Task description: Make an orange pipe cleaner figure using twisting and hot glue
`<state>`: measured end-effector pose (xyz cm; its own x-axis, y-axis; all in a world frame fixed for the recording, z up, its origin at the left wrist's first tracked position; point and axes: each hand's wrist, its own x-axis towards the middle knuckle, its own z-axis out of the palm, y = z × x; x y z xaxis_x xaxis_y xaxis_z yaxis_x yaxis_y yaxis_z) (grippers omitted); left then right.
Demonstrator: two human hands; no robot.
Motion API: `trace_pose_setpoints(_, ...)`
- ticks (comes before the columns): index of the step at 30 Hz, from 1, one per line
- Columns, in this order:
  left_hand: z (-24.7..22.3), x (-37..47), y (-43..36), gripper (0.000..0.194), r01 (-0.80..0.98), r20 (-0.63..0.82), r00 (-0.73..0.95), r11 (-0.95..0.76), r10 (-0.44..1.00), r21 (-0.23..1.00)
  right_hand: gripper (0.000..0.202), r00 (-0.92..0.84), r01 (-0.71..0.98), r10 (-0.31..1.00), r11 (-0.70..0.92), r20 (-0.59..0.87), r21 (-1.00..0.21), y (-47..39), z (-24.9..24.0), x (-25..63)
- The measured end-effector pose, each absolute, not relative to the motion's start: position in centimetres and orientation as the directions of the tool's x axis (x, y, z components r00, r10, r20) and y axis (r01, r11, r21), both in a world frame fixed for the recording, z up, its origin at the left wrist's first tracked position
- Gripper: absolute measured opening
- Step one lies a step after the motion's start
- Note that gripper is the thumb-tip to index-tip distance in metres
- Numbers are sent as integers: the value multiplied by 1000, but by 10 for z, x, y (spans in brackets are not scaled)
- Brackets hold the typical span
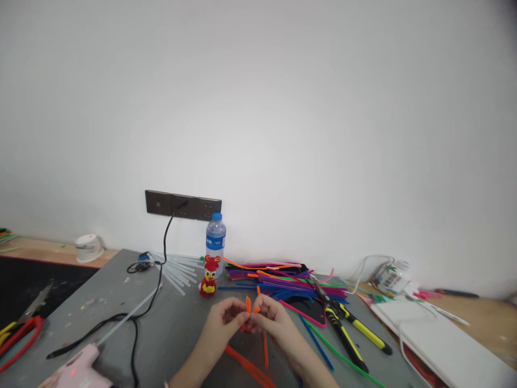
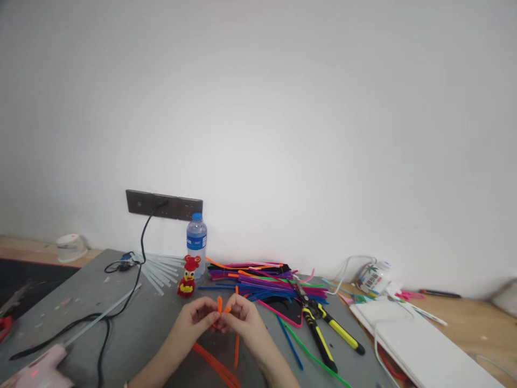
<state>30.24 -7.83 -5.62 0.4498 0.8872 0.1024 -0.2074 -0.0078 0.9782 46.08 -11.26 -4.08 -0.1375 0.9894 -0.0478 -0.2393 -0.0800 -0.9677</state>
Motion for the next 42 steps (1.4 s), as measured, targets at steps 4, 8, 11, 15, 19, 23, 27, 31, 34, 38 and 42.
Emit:
trace_pose_setpoints(4, -52, 302, -79, 41, -229, 60, 474, 58, 878, 972, 33, -157, -172, 987, -71, -43, -983, -114, -39, 462)
trace_pose_setpoints(8, -54, 303, -78, 42, -225, 36, 494, 88, 869, 970, 32, -160, -144, 986, -68, -45, -987, -114, -38, 464)
trace_pose_setpoints(11, -56, 303, -79, 41, -218, 60, 479, 52, 876, 975, 36, -150, -128, 988, -50, -30, -991, -113, -39, 464)
trace_pose_setpoints(15, -53, 302, -80, 42, -225, 50, 487, 70, 872, 972, 38, -175, -97, 985, -27, -10, -995, -113, -38, 464)
trace_pose_setpoints(19, -50, 302, -82, 43, -226, 2, 508, 131, 861, 965, 37, -158, -161, 987, 2, 28, -987, -114, -34, 464)
trace_pose_setpoints(23, -49, 302, -84, 42, -237, -36, 553, 198, 833, 951, 36, -186, -212, 982, -5, 35, -977, -115, -33, 465)
trace_pose_setpoints(27, -43, 298, -85, 40, -230, -94, 590, 278, 802, 933, 33, -200, -165, 980, -13, 20, -986, -116, -34, 466)
trace_pose_setpoints(31, -37, 292, -86, 38, -191, -191, 651, 402, 735, 895, 31, -200, -159, 980, -20, 12, -987, -117, -33, 466)
trace_pose_setpoints(34, -38, 292, -84, 37, -191, -158, 658, 366, 736, 911, 30, -192, -140, 981, -18, 9, -990, -116, -32, 467)
trace_pose_setpoints(38, -44, 296, -82, 36, -137, 6, 587, 92, 810, 986, 31, -136, -117, 990, 25, 41, -993, -113, -36, 469)
trace_pose_setpoints(42, -47, 296, -81, 26, 6, 108, 489, -127, 866, 992, 33, -80, -30, 989, 120, 123, -992, -110, -42, 468)
